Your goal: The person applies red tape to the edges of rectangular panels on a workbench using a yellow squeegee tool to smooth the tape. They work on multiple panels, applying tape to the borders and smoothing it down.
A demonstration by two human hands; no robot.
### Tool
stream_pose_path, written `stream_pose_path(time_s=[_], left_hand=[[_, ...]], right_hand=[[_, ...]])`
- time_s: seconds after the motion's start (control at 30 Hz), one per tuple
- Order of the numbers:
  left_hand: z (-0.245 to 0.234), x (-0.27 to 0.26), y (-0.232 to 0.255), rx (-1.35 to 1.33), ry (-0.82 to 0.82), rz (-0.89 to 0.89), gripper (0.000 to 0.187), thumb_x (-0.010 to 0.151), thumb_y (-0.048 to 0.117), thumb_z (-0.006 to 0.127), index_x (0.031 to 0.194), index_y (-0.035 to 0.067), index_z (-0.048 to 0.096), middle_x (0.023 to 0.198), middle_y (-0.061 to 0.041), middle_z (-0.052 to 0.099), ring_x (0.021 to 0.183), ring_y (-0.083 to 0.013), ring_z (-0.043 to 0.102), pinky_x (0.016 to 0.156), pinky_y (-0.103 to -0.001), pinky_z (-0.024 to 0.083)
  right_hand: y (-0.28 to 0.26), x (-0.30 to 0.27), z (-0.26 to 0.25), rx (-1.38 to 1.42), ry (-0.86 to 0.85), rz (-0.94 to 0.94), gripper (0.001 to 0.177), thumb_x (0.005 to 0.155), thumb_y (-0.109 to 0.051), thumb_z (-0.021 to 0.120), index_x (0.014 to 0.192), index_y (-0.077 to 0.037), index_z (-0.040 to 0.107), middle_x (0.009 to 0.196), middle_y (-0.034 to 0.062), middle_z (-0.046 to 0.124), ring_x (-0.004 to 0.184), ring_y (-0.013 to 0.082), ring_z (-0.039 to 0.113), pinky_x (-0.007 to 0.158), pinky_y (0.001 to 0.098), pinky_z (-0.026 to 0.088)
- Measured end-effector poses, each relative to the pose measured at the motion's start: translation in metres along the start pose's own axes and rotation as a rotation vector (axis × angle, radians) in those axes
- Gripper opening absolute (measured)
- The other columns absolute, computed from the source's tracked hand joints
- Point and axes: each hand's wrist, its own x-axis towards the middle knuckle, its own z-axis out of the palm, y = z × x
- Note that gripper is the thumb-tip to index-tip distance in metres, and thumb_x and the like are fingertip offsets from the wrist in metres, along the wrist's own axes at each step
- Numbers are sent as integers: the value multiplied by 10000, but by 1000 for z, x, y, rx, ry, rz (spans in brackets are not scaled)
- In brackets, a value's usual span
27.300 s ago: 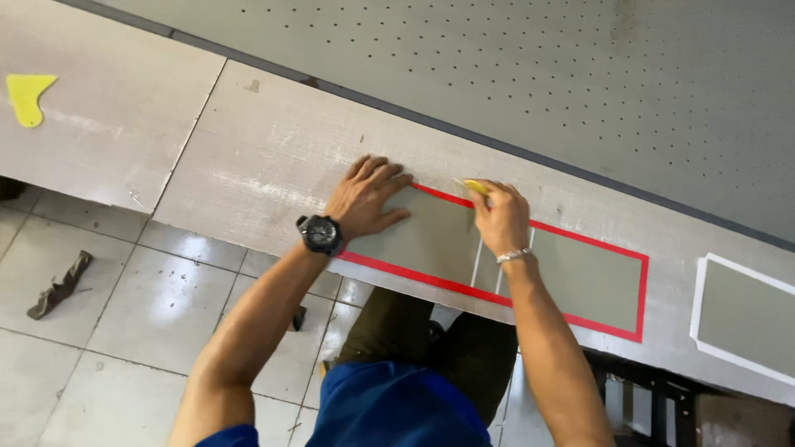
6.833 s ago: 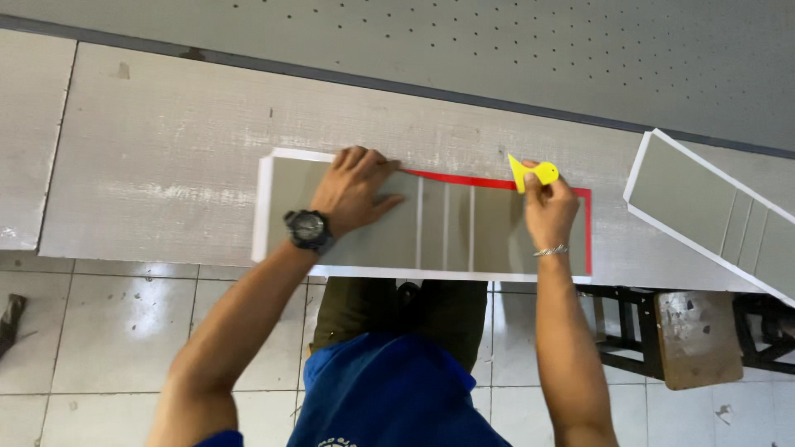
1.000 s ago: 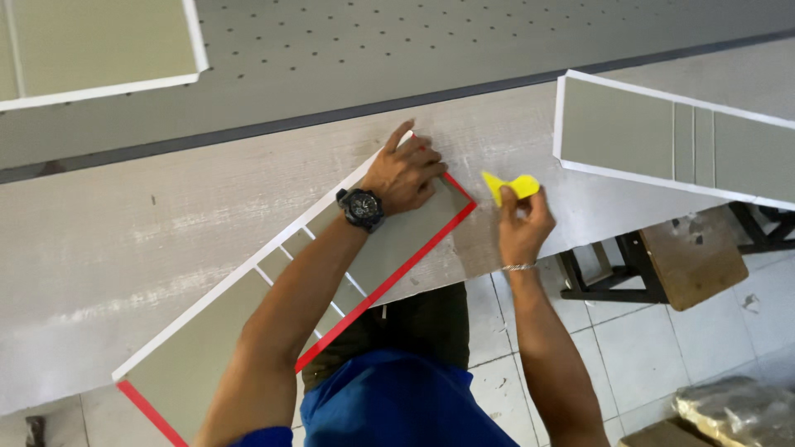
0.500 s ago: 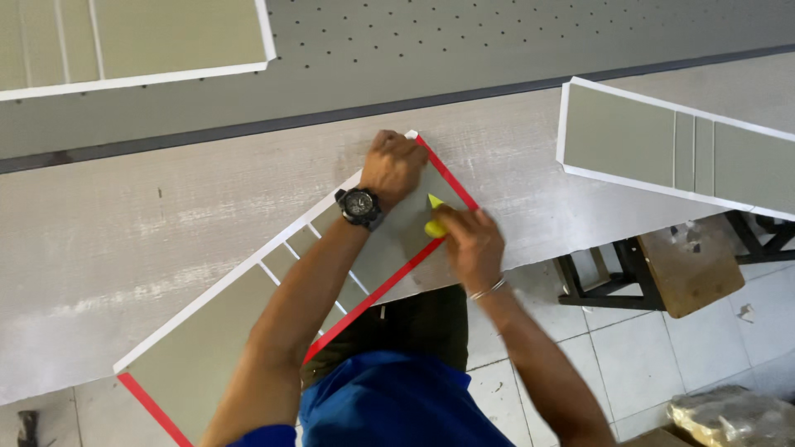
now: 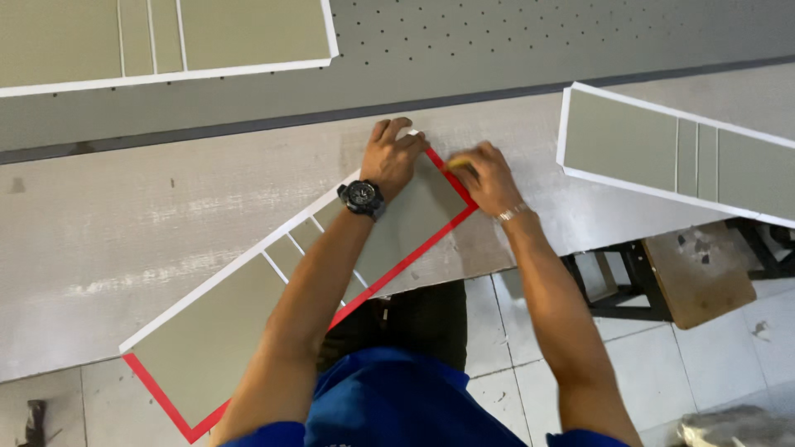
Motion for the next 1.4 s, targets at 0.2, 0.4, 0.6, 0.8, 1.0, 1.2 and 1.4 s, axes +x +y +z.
stream_pose_path(time_s=[0.2, 0.4, 0.6, 0.8, 1.0, 1.2, 1.4], left_hand=[[5, -1, -1, -46, -18, 82, 184, 984, 101, 651, 927, 205, 792, 891, 9, 776, 1108, -236, 645, 1001, -422, 471], [5, -17, 86, -330, -12, 364, 169, 1001, 104, 680, 932, 210, 792, 956, 3, 786, 1140, -274, 640, 1030, -467, 525], [-54, -25, 85, -25, -204, 48, 427, 981, 236, 687, 1396, 136, 685, 1347, -122, 652, 1290, -371, 621, 1147, -577, 459], [-142, -53, 66, 62, -472, -174, 952, 935, 791, 639, 1561, 76, 591, 1598, -208, 500, 1517, -435, 459, 1265, -672, 275], [-143, -53, 66, 58, -353, -79, 770, 944, 737, 658, 1360, 91, 711, 1217, -59, 573, 1228, -297, 555, 1163, -544, 396], [-146, -48, 66, 29, -406, -135, 772, 914, 753, 688, 1333, 104, 689, 1185, -51, 513, 1208, -286, 526, 1145, -512, 387], [-152, -42, 67, -53, -399, -174, 810, 927, 670, 718, 1469, 72, 645, 1209, -83, 525, 1250, -312, 523, 1173, -535, 361]], right_hand=[[-27, -138, -54, 2, -67, 122, 233, 916, -110, 820, 1105, -245, 803, 978, 0, 763, 998, 310, 676, 995, 482, 526], [-35, -182, -78, 208, 58, 394, 148, 1042, -173, 753, 1174, -107, 772, 1141, 138, 810, 1088, 364, 748, 961, 486, 575], [-14, -124, -87, 277, 17, 406, 235, 1095, -164, 755, 1220, 29, 705, 1135, 222, 754, 1114, 421, 747, 989, 547, 595], [16, -88, -72, 274, -150, 501, 280, 1043, -171, 815, 1212, 33, 726, 1128, 236, 795, 1096, 416, 764, 967, 513, 604], [7, -82, -69, 257, -173, 525, 255, 1031, -182, 823, 1217, -30, 736, 1120, 195, 815, 1089, 346, 778, 958, 468, 616], [12, -84, -65, 230, -166, 530, 207, 1026, -193, 826, 1155, -56, 740, 1074, 149, 822, 1055, 306, 782, 928, 440, 614], [-1, -77, -65, 143, -179, 487, 238, 1043, -253, 833, 1134, -54, 740, 1045, 167, 818, 1039, 354, 788, 896, 449, 624]])
